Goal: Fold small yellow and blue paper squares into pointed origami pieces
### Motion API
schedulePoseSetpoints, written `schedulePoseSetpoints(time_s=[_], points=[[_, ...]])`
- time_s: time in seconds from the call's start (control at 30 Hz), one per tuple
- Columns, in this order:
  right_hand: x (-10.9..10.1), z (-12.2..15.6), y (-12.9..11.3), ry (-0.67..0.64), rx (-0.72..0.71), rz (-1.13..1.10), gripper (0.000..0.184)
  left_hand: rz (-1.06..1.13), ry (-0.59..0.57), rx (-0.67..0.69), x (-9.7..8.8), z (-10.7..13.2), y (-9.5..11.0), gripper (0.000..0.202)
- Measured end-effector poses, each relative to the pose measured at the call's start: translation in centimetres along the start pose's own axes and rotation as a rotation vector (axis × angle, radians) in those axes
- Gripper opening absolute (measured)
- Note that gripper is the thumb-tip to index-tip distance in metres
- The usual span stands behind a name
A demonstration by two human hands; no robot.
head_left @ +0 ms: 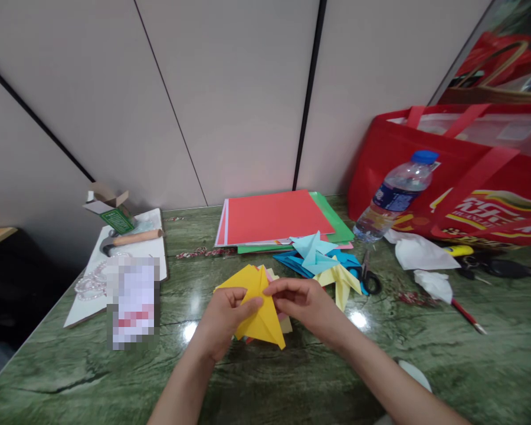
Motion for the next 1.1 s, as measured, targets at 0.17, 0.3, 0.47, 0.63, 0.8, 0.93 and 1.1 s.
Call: schedulePoseSetpoints(time_s=[0.17,0.3,0.47,0.63,0.8,0.93,1.1], points=[[0.0,-0.1,0.2,-0.006,-0.008,0.012,0.015,-0.048,0.017,0.036,-0.3,-0.1,0.2,0.032],[0.0,-0.2,0.0,-0.014,-0.051,0.018,0.014,-0.068,0.027,0.063,-0.4,-0.2,0.4,0.032],[-0.2,-0.2,0.0,0.005,-0.027,0.038,0.015,-0.132,0.044,0.112,-0.5,-0.2,0.7,0.028],[-0.8,-0.2,0.0,0.056,-0.025,0.115,0.018,-0.098,-0.028,0.105,0.5,-0.1,0.7,0.024],[-1.2,-0.3,0.1,0.076,-0.033,0.080,0.021,-0.090,-0.070,0.129,1.1,0.0,1.2,0.014],[-1.3,-0.3,0.5,0.077,0.004,-0.003,0.028,-0.117,-0.089,0.144,1.3,0.1,1.3,0.010],[-1.7,-0.2,1.1,0.116,0.070,-0.064,0.032,-0.093,-0.114,0.130,1.5,0.2,1.2,0.025]])
Point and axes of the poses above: each hand's wrist, its own z-axis away from the middle knuckle, its own x-axis out of the palm, y = z × x, the point moved 10 cm from there along -z, towards the middle knuckle, and after that the axes turned 4 degrees about -z, right-handed, at the moved point
